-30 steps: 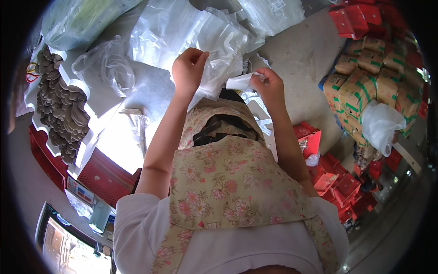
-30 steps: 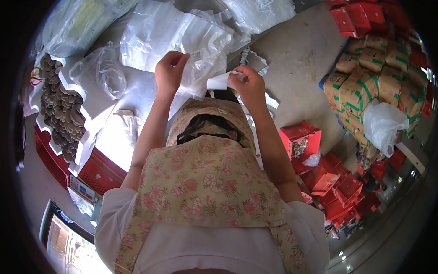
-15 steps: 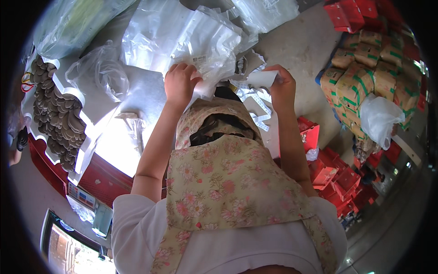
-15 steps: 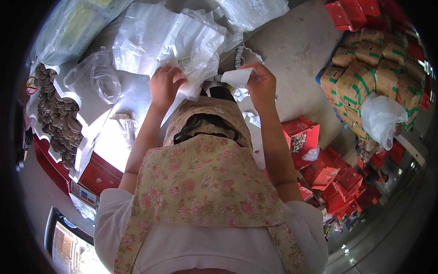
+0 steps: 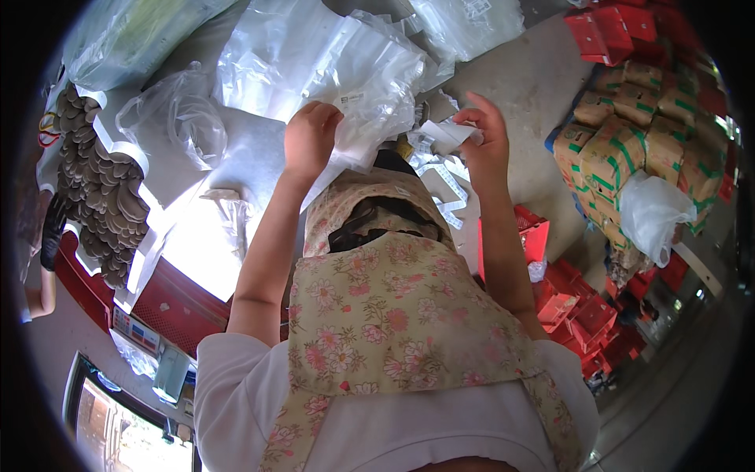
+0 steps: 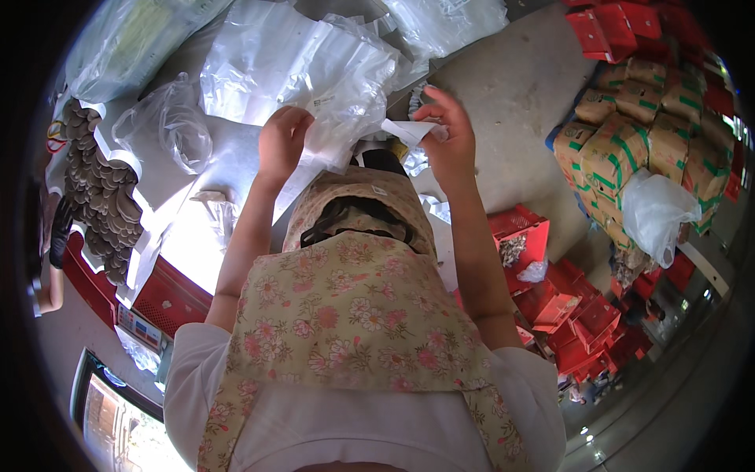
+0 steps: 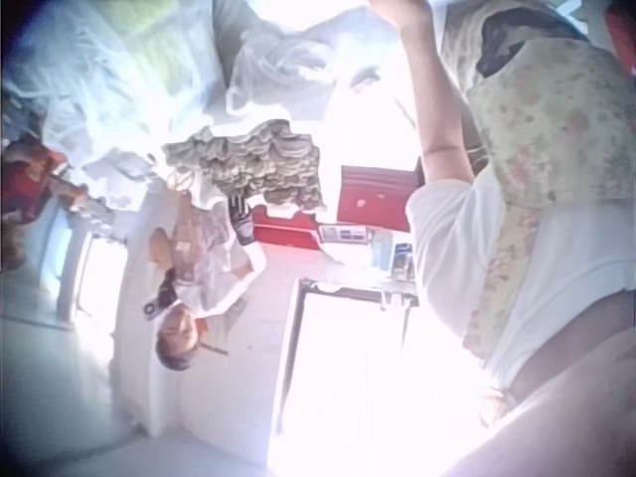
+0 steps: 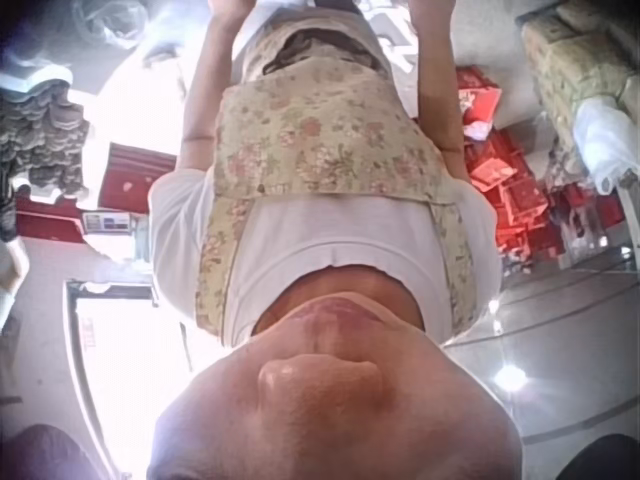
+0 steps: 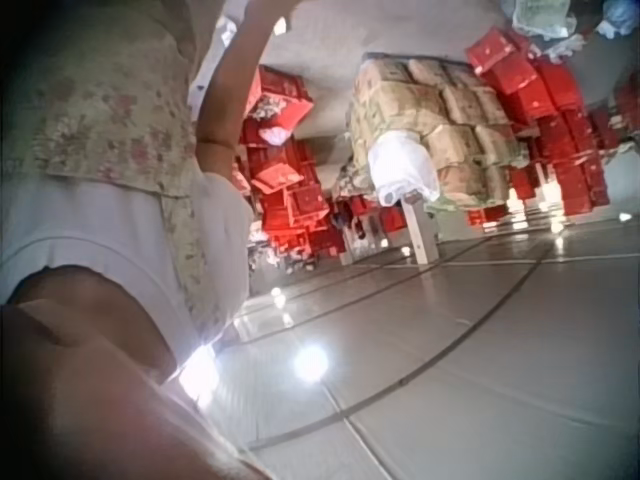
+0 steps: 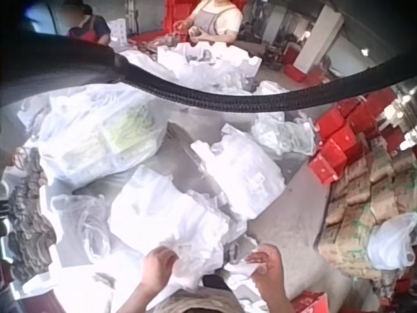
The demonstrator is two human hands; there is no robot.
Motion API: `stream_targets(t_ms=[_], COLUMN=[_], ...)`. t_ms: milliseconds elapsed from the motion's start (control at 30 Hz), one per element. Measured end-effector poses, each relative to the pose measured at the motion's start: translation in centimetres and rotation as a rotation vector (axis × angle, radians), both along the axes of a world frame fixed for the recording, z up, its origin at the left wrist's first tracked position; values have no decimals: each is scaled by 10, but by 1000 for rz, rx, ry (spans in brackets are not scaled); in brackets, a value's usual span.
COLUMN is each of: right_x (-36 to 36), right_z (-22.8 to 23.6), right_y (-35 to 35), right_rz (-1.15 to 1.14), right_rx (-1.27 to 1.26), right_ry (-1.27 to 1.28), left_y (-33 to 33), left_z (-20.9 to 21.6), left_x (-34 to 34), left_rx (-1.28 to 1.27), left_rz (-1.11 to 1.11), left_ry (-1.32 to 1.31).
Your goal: The person repeatedly tears off printed labels from a roll and affixes them to small clear plastic bags on a table. The person handles the bags and labels by hand, placing each labeled bag back on the table. The workspace contains stacks of similar bags, red crates, and cardboard boxes.
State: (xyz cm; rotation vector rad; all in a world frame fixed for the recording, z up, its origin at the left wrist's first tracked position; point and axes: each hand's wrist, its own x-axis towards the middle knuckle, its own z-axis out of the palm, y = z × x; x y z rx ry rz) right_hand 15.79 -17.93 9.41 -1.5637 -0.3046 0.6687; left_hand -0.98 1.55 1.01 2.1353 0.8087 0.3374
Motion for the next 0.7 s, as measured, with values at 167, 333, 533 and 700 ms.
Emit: stream_targets(t_ms=[167, 333, 533, 700], right_x=[9, 0, -6, -4], right_z=[-11, -26, -20, -10], right_y=[-13, -7, 3, 0], right_rz=[182, -136, -96, 170], right_rx=[-107, 70, -150, -384], right_ry=[-64, 313, 312, -757], left_y=[44, 15, -59, -56], left_z=[3, 71, 62, 59], left_x=[-8, 20, 49, 45], left_rx=[-5, 319, -1149, -1201], left_rz=[695, 234, -53, -4], left_ry=[-150, -427, -311, -336])
